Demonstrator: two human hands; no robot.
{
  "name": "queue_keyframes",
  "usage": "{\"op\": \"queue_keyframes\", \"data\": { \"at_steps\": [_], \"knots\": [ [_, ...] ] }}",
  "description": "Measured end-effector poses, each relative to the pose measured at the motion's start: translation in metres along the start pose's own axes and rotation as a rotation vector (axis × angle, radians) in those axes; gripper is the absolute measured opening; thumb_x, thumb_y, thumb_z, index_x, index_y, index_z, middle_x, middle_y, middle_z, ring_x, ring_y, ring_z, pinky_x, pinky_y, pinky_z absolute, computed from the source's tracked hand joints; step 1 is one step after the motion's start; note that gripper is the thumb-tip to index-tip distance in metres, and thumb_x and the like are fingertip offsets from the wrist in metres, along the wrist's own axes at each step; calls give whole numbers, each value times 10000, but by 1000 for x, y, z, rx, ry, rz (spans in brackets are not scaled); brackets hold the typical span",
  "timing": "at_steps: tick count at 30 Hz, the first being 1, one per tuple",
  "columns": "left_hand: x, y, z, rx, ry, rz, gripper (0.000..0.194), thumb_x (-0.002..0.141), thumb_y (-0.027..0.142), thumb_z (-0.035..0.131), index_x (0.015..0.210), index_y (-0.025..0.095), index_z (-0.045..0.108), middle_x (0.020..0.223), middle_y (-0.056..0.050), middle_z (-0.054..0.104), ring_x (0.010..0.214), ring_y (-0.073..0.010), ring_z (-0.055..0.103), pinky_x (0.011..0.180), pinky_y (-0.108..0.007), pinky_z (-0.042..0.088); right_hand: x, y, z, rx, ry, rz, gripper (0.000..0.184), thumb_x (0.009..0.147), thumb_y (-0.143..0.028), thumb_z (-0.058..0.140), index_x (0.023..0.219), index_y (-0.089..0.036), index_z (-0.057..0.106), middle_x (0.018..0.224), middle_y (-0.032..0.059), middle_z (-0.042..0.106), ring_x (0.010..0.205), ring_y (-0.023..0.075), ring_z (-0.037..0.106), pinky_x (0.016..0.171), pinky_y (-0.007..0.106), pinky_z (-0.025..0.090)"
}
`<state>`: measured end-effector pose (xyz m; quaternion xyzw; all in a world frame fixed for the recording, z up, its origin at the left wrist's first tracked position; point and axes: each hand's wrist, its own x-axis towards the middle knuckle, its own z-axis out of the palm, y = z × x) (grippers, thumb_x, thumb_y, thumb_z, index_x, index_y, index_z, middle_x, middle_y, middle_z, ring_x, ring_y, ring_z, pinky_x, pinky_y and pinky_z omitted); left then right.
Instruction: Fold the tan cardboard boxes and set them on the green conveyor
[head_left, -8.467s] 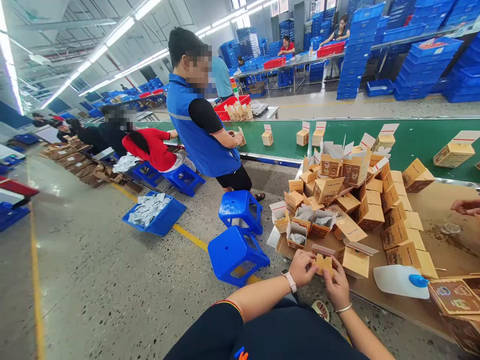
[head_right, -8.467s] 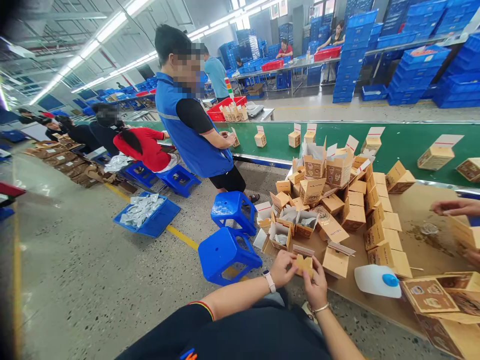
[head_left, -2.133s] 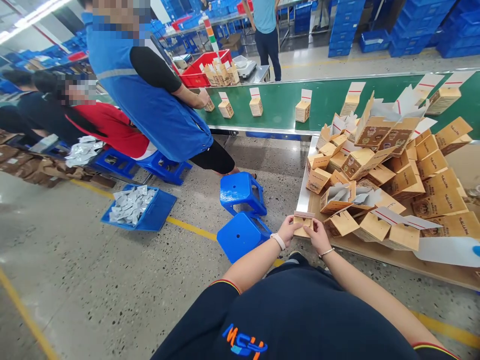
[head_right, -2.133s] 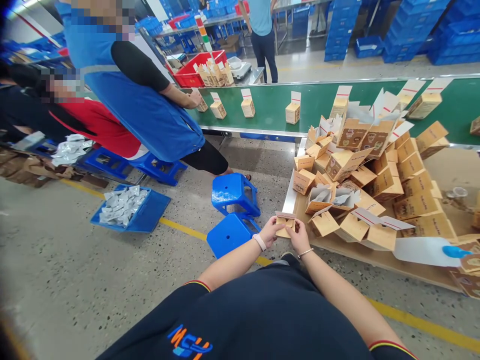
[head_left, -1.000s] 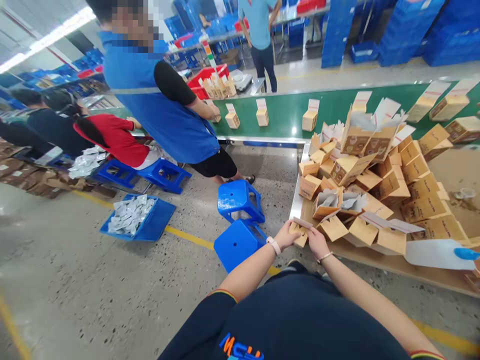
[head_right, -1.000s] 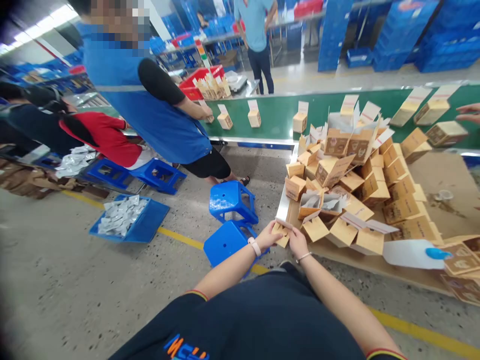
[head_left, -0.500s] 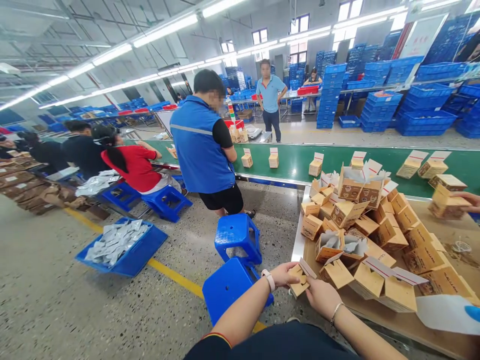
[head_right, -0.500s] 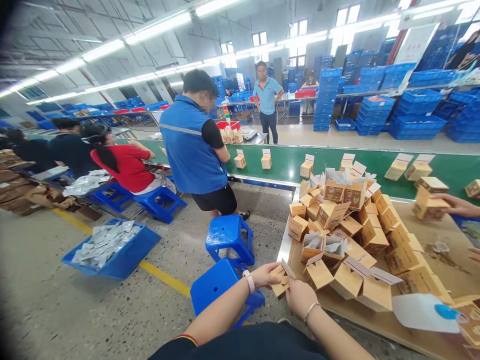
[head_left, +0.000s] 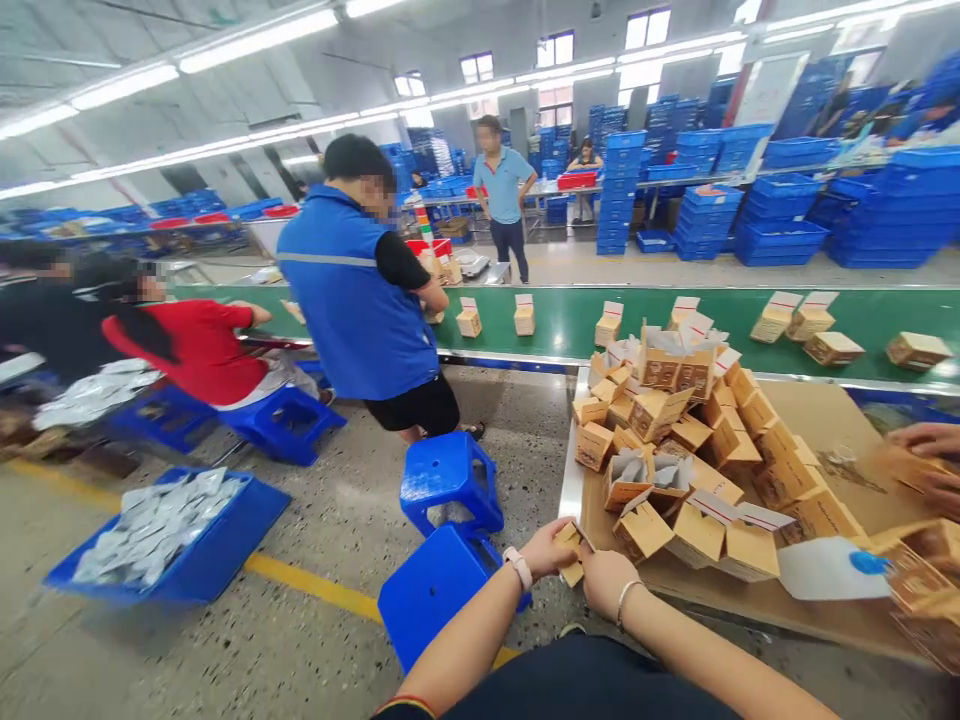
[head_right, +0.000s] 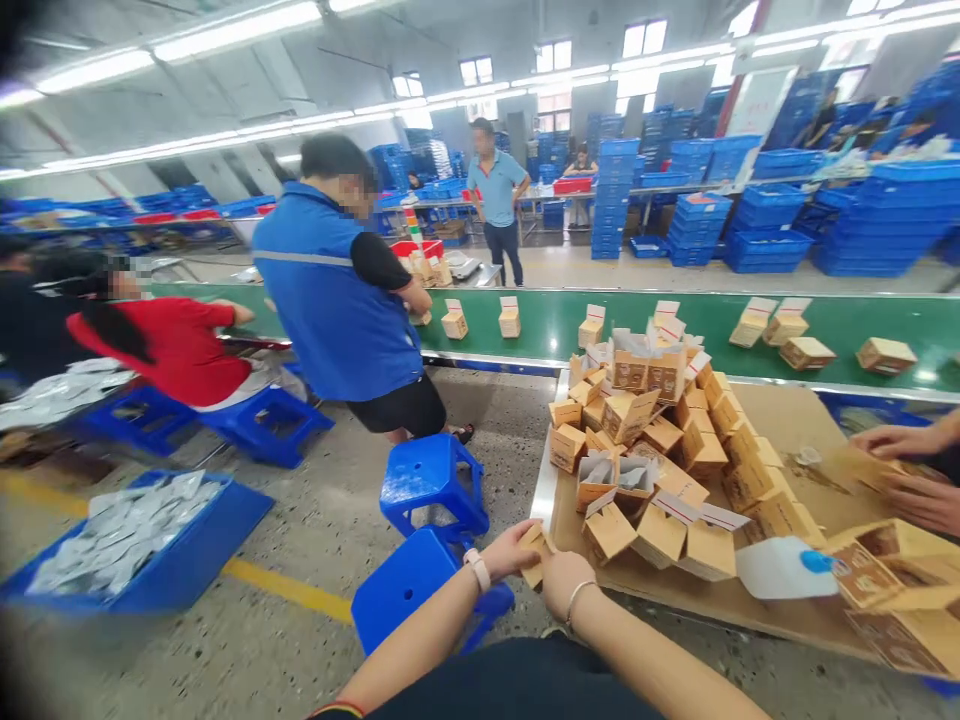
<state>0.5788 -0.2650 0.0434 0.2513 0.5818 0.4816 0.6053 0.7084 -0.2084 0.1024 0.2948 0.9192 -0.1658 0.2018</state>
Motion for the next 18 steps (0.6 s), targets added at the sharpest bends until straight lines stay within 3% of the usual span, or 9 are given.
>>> {"op": "queue_keyframes", "data": {
  "at_steps": [6, 11, 15, 18],
  "knots": [
    [-10, -18, -20, -24, 27, -58, 664, 505, 126, 727, 1152, 190, 594, 952, -15, 685, 839, -189, 637, 746, -272, 511, -18, -12, 16, 37, 33, -21, 481, 847, -170, 513, 1320, -92, 474, 1008, 204, 687, 898, 312, 695, 743, 379, 544],
    [-17, -20, -19, -47, 17, -83, 672, 482, 153, 730, 1136, 179, 580, 998, -36, 685, 909, -216, 645, 785, -284, 519, -25, -11, 33, 38, 131, -128, 460, 868, -220, 492, 1307, -85, 472, 1035, 205, 675, 858, 302, 697, 703, 368, 548],
    [-16, -17, -12, 4, 38, -100, 644, 477, 116, 709, 1106, 182, 592, 974, -28, 696, 919, -214, 647, 788, -275, 516, -22, -14, 24, -5, -6, -46, 358, 836, -212, 560, 1178, -106, 562, 966, 192, 695, 864, 313, 699, 710, 385, 555],
    [-14, -15, -9, 23, 44, -119, 639, 469, 105, 712, 1092, 181, 593, 937, -16, 697, 877, -203, 651, 773, -277, 519, -19, -17, 14, -18, -106, 21, 459, 751, -170, 657, 1191, -85, 554, 966, 216, 692, 874, 321, 699, 722, 396, 559]
  ]
}}
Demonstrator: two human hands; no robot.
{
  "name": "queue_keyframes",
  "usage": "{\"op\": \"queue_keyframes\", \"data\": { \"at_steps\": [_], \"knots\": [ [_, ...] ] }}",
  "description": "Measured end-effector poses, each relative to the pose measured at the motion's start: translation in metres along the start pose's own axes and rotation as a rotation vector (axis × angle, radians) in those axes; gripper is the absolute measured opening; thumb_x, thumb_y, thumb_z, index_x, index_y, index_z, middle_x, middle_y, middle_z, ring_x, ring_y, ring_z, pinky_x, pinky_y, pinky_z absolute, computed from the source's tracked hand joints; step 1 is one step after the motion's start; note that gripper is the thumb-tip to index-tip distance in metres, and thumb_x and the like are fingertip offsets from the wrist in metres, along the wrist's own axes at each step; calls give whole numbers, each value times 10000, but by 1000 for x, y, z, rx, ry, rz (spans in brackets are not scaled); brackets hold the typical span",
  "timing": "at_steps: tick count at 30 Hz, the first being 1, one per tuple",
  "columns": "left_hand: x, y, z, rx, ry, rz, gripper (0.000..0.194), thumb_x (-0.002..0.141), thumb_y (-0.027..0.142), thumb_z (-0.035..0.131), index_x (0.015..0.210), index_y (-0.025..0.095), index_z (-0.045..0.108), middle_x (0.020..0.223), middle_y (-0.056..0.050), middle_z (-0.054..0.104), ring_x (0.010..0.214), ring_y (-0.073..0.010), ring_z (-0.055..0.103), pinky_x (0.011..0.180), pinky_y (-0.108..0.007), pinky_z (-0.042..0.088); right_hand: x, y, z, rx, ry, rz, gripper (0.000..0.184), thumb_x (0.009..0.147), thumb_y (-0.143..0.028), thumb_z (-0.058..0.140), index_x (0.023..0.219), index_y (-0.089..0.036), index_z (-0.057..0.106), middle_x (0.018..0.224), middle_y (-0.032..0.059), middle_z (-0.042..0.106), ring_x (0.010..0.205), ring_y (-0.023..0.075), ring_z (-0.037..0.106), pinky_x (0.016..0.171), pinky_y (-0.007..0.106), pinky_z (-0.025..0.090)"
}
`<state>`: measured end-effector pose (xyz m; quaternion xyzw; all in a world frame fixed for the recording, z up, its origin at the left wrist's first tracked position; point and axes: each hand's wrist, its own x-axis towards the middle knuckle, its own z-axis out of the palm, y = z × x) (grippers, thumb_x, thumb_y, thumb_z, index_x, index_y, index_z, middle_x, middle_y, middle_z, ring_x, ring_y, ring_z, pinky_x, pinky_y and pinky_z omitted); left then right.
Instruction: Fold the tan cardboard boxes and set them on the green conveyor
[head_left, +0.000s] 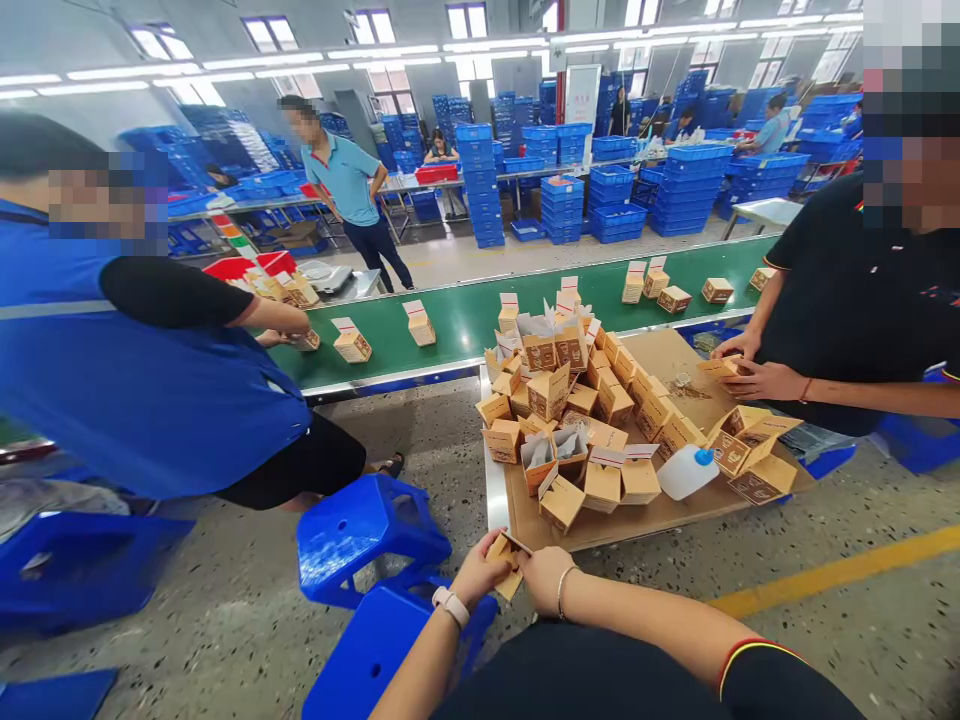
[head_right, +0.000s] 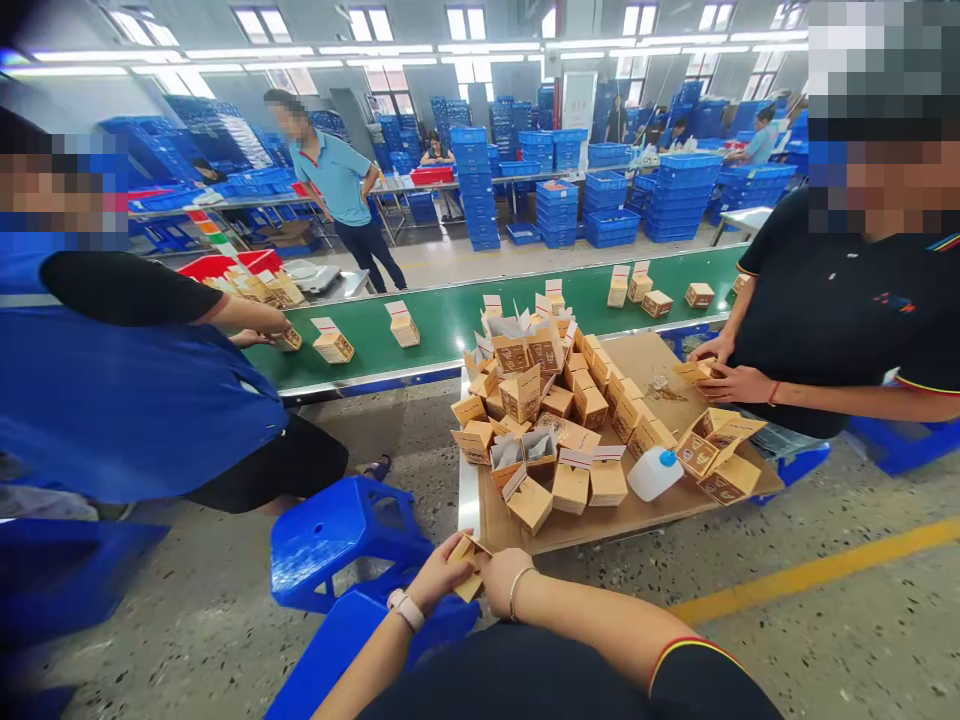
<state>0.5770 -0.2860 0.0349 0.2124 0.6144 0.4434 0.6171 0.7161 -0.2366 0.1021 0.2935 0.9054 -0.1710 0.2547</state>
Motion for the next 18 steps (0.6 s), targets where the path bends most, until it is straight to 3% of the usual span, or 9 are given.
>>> {"op": "queue_keyframes", "data": {
  "at_steps": [7, 11, 14, 18],
  "knots": [
    [1, -10, 2, 49, 99, 72, 579, 513, 276, 807, 1045, 151, 617, 864, -32, 701, 834, -207, 664, 774, -292, 531, -2, 5, 7, 90, 95, -66, 437, 806, -197, 580, 1221, -71, 527, 1020, 226, 674, 897, 342, 688, 751, 426, 555],
    [6, -13, 3, 60, 183, 166, 590, 530, 331, 829, 1061, 153, 642, 1017, -87, 709, 939, -239, 667, 817, -304, 533, 3, 14, 10, 158, 107, -101, 532, 817, -175, 548, 1326, -57, 447, 1070, 225, 656, 926, 338, 675, 775, 421, 543],
    [14, -10, 3, 62, 311, 256, 540, 556, 317, 828, 1043, 159, 656, 1077, -98, 701, 984, -243, 662, 850, -306, 526, 9, 21, 7, 179, 134, -97, 615, 818, -175, 562, 1394, -47, 389, 1171, 252, 605, 1012, 345, 644, 839, 430, 523],
    [27, 0, 5, 42, 412, 245, 429, 641, 331, 789, 1018, 172, 659, 983, -77, 725, 907, -227, 679, 807, -309, 537, 16, 32, 12, 227, 190, -165, 728, 783, -168, 601, 1453, -100, 327, 1386, 259, 447, 1054, 330, 626, 893, 438, 502]
  ]
}}
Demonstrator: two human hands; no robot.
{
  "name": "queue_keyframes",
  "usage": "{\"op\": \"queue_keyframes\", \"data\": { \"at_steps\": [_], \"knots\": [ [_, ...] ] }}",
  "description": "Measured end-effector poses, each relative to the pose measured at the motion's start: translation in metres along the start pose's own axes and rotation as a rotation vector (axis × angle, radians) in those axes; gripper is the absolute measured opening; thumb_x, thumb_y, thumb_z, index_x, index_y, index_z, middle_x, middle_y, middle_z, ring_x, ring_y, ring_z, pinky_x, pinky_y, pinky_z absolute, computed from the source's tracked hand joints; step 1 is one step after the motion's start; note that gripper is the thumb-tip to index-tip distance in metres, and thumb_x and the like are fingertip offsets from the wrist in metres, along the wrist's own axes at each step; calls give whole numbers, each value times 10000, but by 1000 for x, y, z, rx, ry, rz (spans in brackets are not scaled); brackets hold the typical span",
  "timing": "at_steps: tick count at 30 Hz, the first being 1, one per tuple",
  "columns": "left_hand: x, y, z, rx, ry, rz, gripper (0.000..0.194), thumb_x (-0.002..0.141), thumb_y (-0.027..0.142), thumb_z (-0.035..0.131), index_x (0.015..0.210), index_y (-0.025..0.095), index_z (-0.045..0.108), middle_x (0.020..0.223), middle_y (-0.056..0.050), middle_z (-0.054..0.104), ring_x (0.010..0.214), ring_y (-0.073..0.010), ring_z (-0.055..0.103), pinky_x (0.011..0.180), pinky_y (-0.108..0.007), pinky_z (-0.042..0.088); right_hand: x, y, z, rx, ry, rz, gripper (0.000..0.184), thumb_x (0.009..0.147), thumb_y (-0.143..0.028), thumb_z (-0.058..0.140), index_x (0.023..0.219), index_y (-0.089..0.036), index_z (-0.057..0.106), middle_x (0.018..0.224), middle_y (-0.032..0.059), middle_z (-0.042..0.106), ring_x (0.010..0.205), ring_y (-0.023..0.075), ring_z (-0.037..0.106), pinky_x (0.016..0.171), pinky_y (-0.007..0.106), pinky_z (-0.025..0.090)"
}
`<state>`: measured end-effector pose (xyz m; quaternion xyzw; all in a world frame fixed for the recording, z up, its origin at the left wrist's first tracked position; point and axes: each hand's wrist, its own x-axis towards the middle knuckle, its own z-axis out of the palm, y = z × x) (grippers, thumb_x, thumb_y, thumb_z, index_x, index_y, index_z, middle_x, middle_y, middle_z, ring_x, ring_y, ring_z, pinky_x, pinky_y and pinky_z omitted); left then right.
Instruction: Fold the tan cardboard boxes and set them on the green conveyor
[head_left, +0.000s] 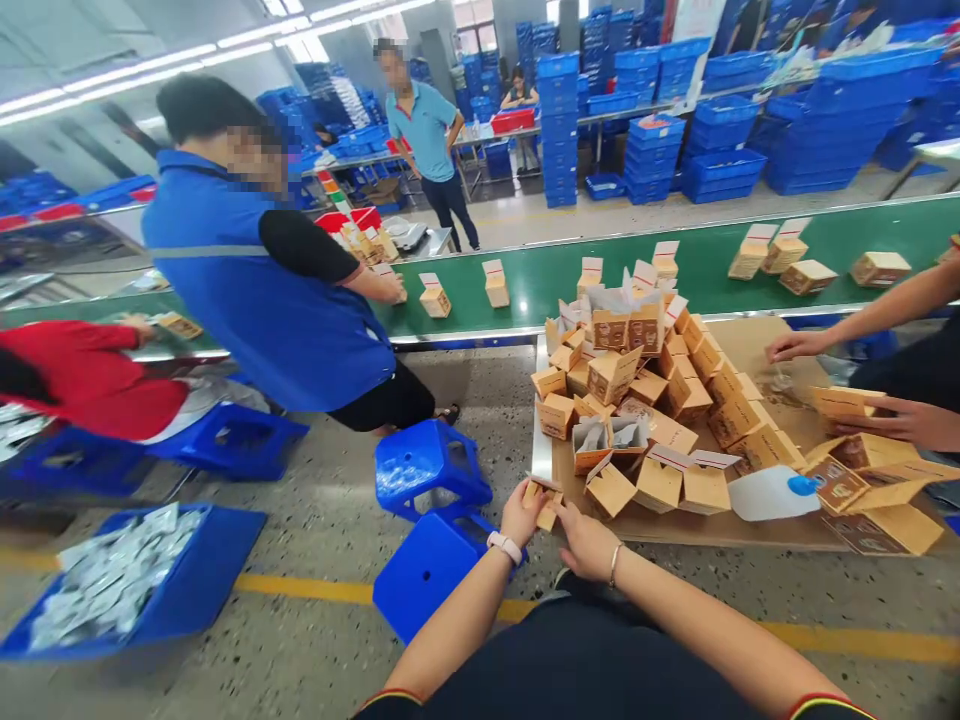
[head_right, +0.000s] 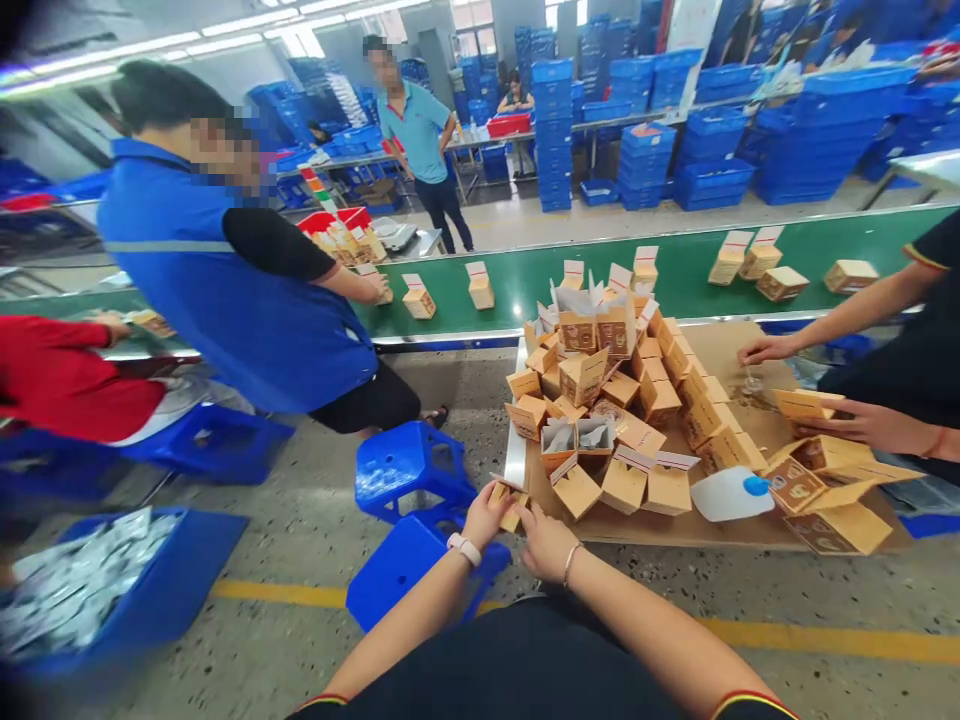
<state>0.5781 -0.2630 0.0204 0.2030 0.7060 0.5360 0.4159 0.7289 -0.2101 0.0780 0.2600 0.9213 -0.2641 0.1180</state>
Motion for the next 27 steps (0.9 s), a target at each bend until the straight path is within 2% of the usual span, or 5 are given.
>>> {"op": "queue_keyframes", "data": {
  "at_steps": [7, 12, 19, 23, 27],
  "knots": [
    [11, 11, 26, -165, 122, -59, 482, 698, 223, 749, 1147, 157, 586, 1136, -121, 681, 987, -228, 664, 857, -324, 524, 0, 42, 30, 214, 144, -176, 678, 815, -218, 519, 1452, -109, 312, 1353, 222, 495, 1192, 297, 549, 1003, 460, 441],
    [15, 19, 36, 78, 168, -92, 499, 691, 211, 744, 1150, 120, 572, 1203, -168, 623, 1128, -264, 590, 1002, -380, 442, 4, 54, 29, 256, 125, -229, 699, 802, -213, 516, 1459, -131, 292, 1347, 210, 490, 1213, 291, 527, 1034, 487, 412],
    [9, 9, 54, 115, -47, -63, 538, 817, 352, 639, 1275, 154, 440, 1290, -164, 547, 1214, -230, 525, 1059, -357, 393, -4, 33, -3, 106, -15, 95, 768, 822, -269, 542, 1492, -74, 222, 1177, 239, 574, 939, 291, 656, 838, 407, 487],
    [17, 3, 31, 92, -196, -115, 542, 883, 409, 536, 1321, 140, 367, 1308, -194, 513, 1167, -225, 556, 1021, -375, 424, -19, 21, -19, 66, -82, 258, 636, 900, -333, 439, 1453, -43, 320, 782, 146, 684, 735, 286, 674, 656, 339, 468],
    [54, 25, -6, 243, -80, 183, 582, 737, 336, 701, 1225, 157, 439, 1259, -172, 524, 1183, -267, 523, 1046, -442, 392, -33, -4, -17, 207, 133, 378, 523, 898, -390, 427, 1327, -102, 511, 648, 67, 676, 635, 244, 666, 574, 296, 444]
  ]
}}
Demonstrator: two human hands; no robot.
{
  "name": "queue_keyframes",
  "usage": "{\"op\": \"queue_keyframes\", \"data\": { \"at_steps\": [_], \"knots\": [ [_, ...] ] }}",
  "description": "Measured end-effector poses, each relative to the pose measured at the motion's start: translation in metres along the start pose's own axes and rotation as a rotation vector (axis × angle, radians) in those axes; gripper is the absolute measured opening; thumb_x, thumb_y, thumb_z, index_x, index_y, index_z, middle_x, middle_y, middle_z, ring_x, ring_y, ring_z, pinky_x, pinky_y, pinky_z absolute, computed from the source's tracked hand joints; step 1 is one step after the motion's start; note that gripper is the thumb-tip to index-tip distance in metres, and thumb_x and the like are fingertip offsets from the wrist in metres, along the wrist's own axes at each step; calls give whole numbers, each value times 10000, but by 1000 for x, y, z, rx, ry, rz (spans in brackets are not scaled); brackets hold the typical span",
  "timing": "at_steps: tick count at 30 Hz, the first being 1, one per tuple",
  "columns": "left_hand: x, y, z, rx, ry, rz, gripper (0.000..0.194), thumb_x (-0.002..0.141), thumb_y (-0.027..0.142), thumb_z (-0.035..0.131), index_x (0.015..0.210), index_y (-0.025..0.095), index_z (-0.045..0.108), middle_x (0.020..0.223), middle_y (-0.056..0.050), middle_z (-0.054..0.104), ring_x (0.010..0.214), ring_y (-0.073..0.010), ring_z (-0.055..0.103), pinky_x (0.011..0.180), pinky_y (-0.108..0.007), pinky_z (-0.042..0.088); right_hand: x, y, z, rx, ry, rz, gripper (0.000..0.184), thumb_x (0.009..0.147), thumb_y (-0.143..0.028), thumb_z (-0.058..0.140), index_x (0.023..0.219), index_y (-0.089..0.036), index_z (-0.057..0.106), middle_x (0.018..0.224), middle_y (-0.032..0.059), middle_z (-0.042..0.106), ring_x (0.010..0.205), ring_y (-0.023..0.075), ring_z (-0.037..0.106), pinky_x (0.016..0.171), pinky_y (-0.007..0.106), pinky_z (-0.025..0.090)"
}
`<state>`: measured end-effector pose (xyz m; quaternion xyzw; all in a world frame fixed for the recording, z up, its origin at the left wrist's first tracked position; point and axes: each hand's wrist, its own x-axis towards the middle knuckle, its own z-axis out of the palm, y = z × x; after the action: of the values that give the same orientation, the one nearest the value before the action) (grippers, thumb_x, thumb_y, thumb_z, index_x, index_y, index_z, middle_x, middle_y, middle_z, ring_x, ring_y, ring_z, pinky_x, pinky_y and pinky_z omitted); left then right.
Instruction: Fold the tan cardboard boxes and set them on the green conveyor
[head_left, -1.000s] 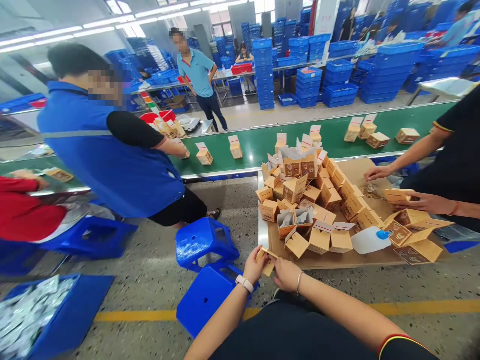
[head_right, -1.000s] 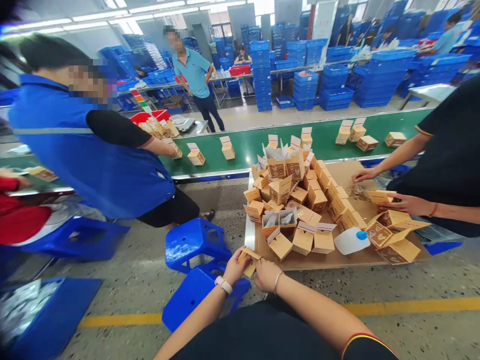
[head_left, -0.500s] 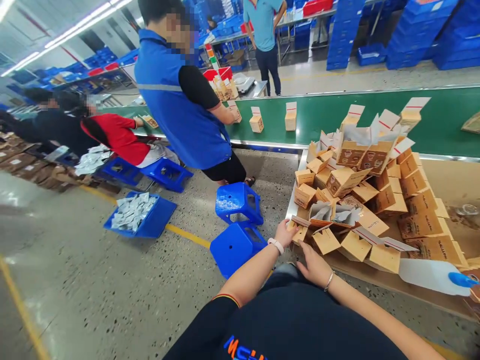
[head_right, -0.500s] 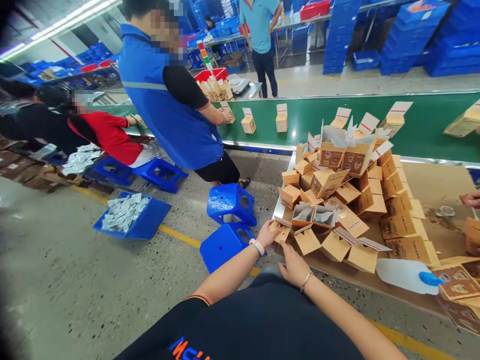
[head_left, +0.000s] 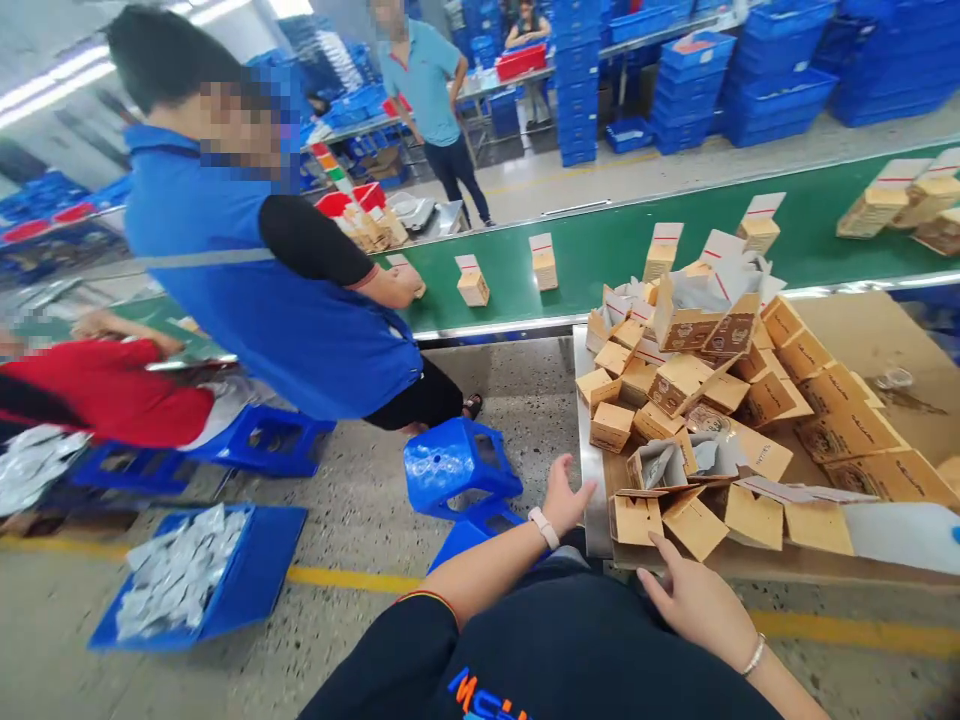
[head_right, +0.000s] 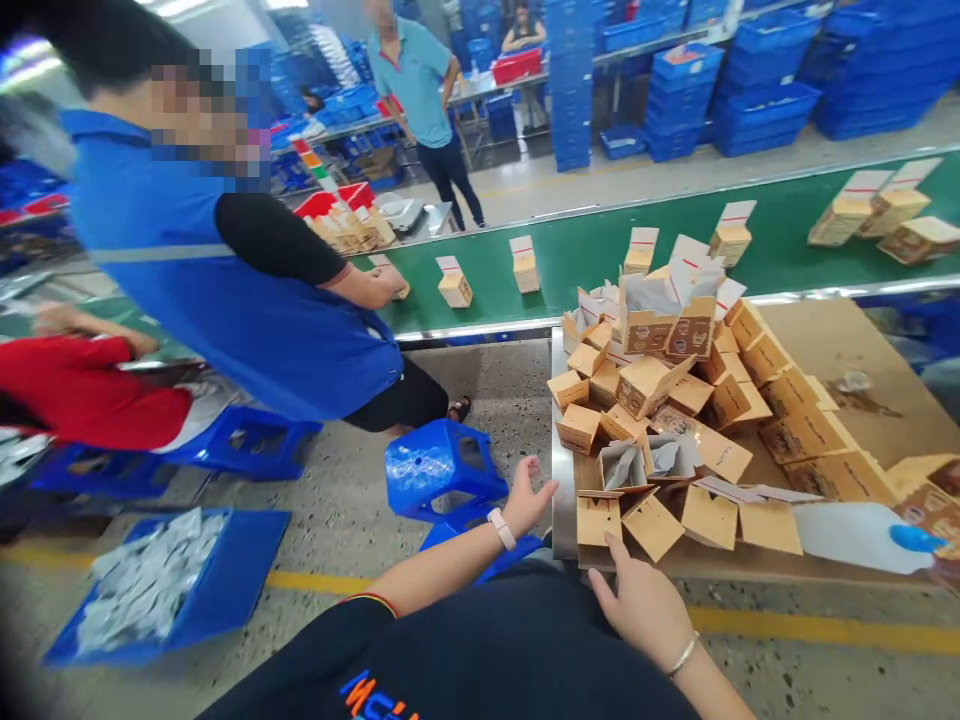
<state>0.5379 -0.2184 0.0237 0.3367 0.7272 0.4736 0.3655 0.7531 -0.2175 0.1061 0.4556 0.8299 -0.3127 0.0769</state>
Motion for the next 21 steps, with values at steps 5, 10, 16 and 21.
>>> {"op": "queue_keyframes", "data": {
  "at_steps": [5, 10, 16, 21],
  "knots": [
    [47, 37, -9, 105, 54, 539, 479, 707, 337, 710, 1111, 186, 500, 1110, -117, 548, 1072, -263, 546, 924, -449, 461, -10, -21, -4, 136, 619, -18, 358, 921, -389, 395, 955, -174, 679, 631, 29, 656, 539, 159, 609, 560, 253, 451],
    [36, 63, 2, 57, -107, 778, 203, 790, 312, 602, 950, 194, 557, 962, -90, 569, 958, -230, 562, 854, -398, 482, 33, -8, -53, -139, 909, 171, 309, 894, -340, 432, 774, -170, 661, 733, 87, 667, 689, 192, 605, 640, 280, 445],
    [19, 87, 12, 316, -460, 387, 155, 832, 293, 562, 940, 206, 631, 704, -22, 608, 671, -160, 591, 704, -283, 504, 59, -15, -80, -188, 730, 210, 325, 862, -388, 510, 600, -198, 546, 644, 62, 600, 637, 177, 553, 555, 267, 357],
    [40, 142, 44, 743, -583, 479, 162, 854, 301, 598, 900, 162, 667, 773, -93, 677, 815, -241, 665, 789, -336, 512, 16, -28, -74, -60, 1070, 43, 416, 931, -453, 425, 629, -196, 550, 553, 18, 540, 525, 133, 498, 529, 257, 351]
  ]
}}
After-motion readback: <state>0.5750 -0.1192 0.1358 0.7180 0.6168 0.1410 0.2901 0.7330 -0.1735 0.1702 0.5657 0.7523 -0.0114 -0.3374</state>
